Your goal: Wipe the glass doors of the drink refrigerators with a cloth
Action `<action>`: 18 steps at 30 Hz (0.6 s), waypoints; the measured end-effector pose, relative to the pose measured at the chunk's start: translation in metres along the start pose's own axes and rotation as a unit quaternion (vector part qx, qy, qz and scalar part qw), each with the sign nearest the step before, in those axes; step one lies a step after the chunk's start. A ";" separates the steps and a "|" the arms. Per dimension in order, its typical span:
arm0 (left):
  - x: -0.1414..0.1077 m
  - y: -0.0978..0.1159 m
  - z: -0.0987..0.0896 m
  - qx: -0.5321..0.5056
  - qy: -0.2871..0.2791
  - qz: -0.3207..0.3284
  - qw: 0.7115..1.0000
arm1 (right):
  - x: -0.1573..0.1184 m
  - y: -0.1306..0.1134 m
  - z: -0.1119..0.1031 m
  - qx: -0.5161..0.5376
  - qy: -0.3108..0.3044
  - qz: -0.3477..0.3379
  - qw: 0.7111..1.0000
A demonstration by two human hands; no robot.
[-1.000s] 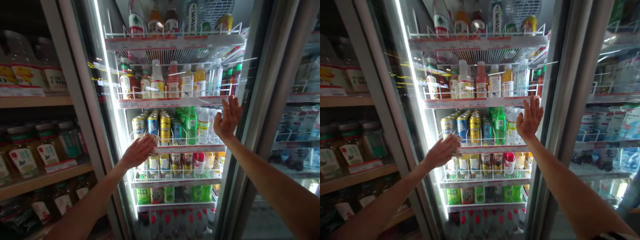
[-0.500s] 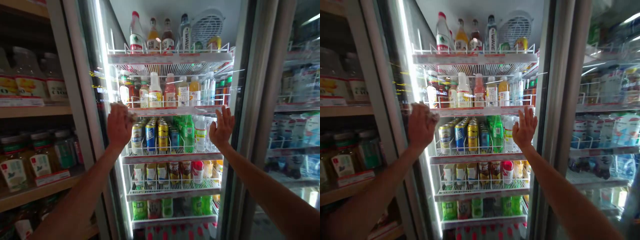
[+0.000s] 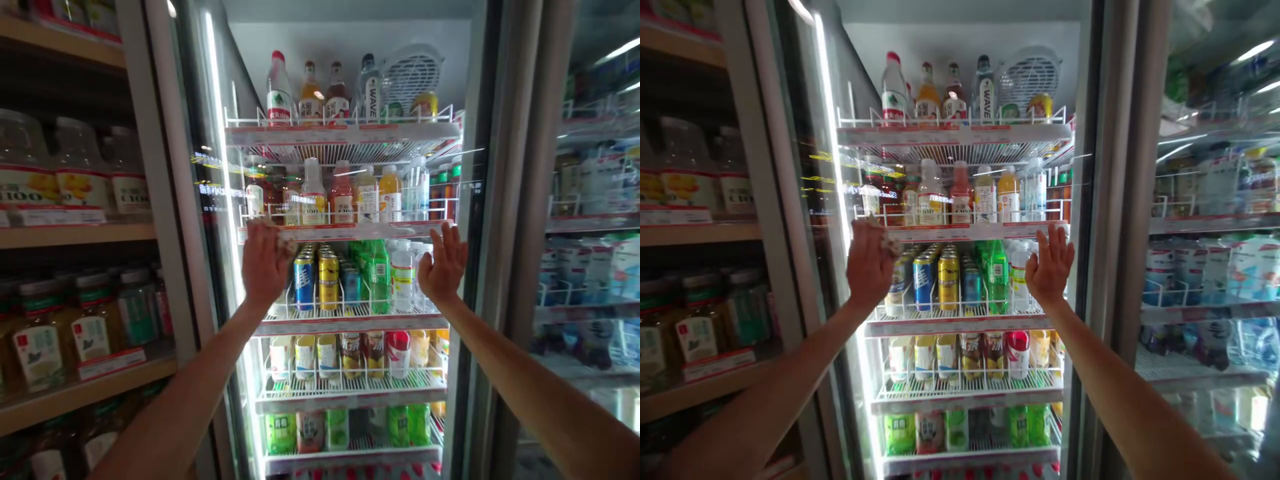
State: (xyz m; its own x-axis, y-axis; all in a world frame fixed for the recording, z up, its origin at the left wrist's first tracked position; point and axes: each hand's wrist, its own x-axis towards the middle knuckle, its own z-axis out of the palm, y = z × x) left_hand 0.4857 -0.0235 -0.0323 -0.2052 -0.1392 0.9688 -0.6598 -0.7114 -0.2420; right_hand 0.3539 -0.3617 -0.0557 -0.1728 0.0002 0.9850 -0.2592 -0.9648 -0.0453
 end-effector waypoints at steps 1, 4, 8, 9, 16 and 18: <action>-0.006 0.009 0.002 -0.015 -0.042 0.077 0.996 | 0.000 0.000 0.000 -0.001 0.002 -0.003 1.000; -0.016 0.017 0.001 -0.035 -0.133 0.259 0.956 | -0.001 0.000 -0.001 0.001 0.005 -0.020 1.000; 0.001 -0.020 -0.010 0.021 -0.023 0.036 0.999 | -0.002 0.002 0.001 0.006 0.021 -0.029 0.999; 0.005 -0.025 -0.011 0.031 0.019 -0.030 0.999 | -0.002 0.003 0.002 0.005 0.019 -0.026 0.999; -0.005 0.060 0.021 -0.083 -0.045 0.100 0.991 | 0.003 -0.030 -0.012 0.077 0.004 -0.009 0.997; 0.006 0.082 0.030 -0.115 -0.043 0.103 0.987 | 0.002 -0.066 -0.019 0.166 -0.025 -0.081 0.982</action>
State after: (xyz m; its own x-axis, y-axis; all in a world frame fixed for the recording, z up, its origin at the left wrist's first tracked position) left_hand 0.4520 -0.1028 -0.0449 -0.2961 -0.3293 0.8966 -0.7593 -0.4884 -0.4302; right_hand 0.3527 -0.2930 -0.0542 -0.1052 0.1558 0.9822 0.0469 -0.9858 0.1614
